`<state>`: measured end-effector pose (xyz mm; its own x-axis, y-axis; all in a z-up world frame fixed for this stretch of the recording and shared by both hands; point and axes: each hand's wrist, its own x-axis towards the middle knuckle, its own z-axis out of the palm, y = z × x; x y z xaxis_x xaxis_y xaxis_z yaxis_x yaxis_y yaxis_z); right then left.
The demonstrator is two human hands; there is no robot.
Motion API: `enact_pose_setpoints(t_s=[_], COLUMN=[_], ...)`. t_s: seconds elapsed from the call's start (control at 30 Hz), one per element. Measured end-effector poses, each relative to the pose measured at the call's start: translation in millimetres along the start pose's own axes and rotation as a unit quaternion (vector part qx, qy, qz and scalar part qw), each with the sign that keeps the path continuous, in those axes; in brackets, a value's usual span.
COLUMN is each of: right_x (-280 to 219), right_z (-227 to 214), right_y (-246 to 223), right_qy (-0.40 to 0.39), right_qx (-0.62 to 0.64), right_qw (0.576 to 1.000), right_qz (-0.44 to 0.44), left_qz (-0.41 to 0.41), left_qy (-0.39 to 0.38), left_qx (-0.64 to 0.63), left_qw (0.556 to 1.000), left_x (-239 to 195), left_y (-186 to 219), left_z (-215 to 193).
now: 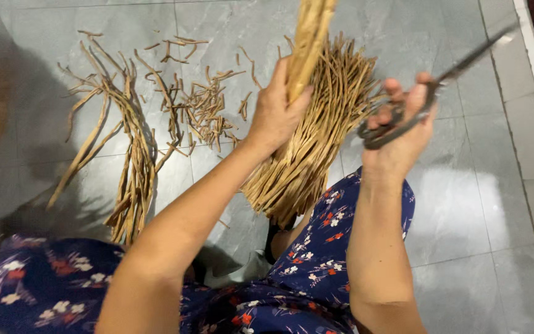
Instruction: The person sits on a tiled floor and uses shears to cut long, thin dried sticks into shorter pieces. They hold bundles of sticks in one hand and repeatedly snip them, dropping the cut pieces onto the floor.
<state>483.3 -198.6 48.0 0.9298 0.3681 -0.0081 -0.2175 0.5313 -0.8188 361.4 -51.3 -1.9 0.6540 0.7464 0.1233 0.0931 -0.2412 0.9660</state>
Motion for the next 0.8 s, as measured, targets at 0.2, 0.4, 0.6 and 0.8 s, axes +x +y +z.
enact_pose_setpoints(t_s=[0.2, 0.4, 0.6, 0.8], right_x=[14.2, 12.7, 14.7, 21.2], right_z=[-44.8, -54.6, -56.5, -66.3], right_y=[-25.4, -20.5, -13.7, -2.4], right_qy=[0.006, -0.011, -0.045, -0.085], right_qx=[0.063, 0.055, 0.065, 0.082], right_qw=[0.994, 0.997, 0.997, 0.992], right_qz=[-0.093, -0.060, -0.023, 0.038], left_qz=[0.028, -0.238, -0.165, -0.164], left_qy=[-0.016, -0.224, -0.238, -0.271], left_qx=[0.100, 0.281, 0.456, 0.465], left_qw=[0.994, 0.903, 0.842, 0.827], left_x=[-12.4, -91.5, -116.4, -131.4], left_y=[-63.8, -167.2, -182.1, -167.2], left_z=[75.1, 118.0, 127.7, 110.9])
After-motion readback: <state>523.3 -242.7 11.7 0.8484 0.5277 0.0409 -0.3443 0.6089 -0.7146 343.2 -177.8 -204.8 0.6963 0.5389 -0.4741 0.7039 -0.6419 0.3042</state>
